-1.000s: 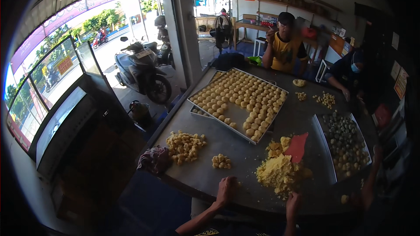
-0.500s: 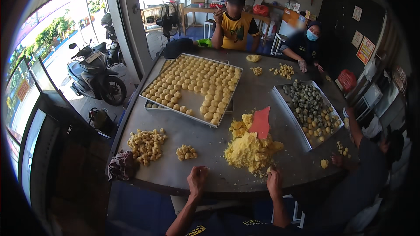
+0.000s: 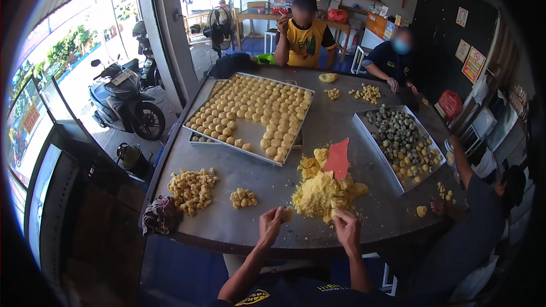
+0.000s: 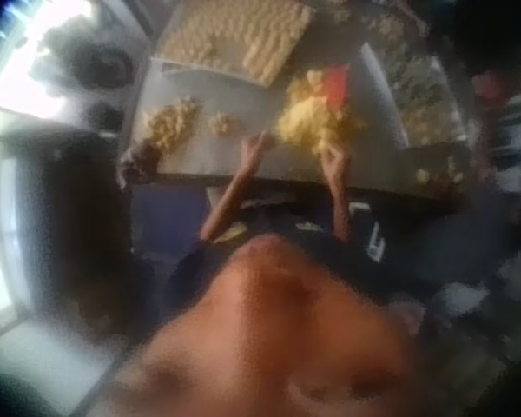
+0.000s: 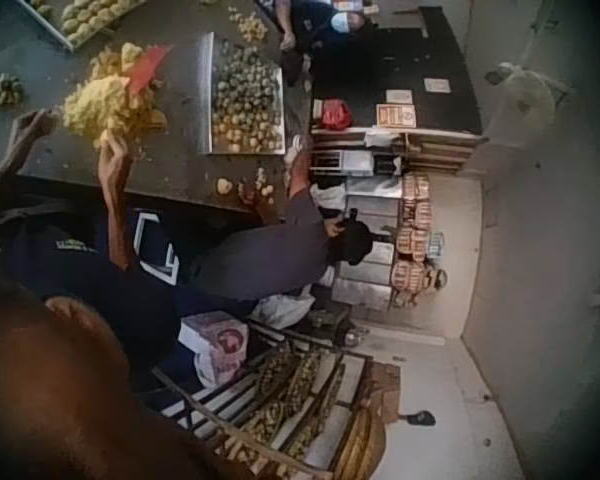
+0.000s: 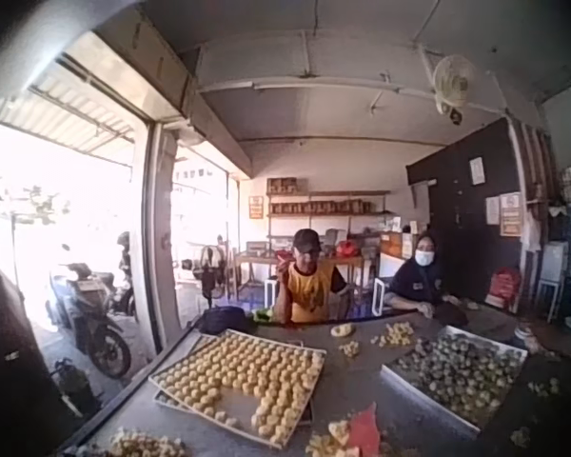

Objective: The person shapes small portions of yellow filling and dough into balls by hand and arranges them onto a metal tray.

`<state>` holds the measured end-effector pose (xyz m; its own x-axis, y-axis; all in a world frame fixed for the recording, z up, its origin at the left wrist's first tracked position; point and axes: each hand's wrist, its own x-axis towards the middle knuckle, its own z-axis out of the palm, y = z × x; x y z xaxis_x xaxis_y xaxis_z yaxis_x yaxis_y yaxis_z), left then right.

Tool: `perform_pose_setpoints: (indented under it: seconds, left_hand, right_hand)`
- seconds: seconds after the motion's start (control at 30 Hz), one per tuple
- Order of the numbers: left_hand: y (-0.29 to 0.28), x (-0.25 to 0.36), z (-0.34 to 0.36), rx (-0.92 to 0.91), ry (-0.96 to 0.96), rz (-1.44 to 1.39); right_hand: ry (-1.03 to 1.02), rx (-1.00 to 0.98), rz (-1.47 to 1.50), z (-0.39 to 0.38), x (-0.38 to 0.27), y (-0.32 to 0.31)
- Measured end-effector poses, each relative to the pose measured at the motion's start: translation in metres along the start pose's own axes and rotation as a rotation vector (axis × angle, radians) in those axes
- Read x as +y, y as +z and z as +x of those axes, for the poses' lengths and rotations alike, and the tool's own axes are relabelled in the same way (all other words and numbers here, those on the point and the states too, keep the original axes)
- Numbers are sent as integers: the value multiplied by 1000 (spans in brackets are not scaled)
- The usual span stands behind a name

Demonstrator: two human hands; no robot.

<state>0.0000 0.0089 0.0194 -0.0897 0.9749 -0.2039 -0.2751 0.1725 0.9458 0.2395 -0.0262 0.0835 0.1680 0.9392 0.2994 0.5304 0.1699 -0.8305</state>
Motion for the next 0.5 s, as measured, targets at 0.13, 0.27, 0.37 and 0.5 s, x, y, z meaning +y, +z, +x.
perform_pose_setpoints:
  seconds: [0.13, 0.27, 0.37, 0.5]
  left_hand:
    - [22, -21, 1, -161, -26, 51]
    - [17, 2, -2, -179, -28, -198]
    - [-6, 9, 7, -127, 54, 556]
    - [-19, -13, 12, 35, 171, 878]
  right_hand:
    - [-129, -85, -12, -10, -25, 64]
    - [-89, -193, 46, -1, -9, 96]
    - [-226, -272, 89, 4, -27, 95]
    - [-321, -383, 223, 5, -32, 121]
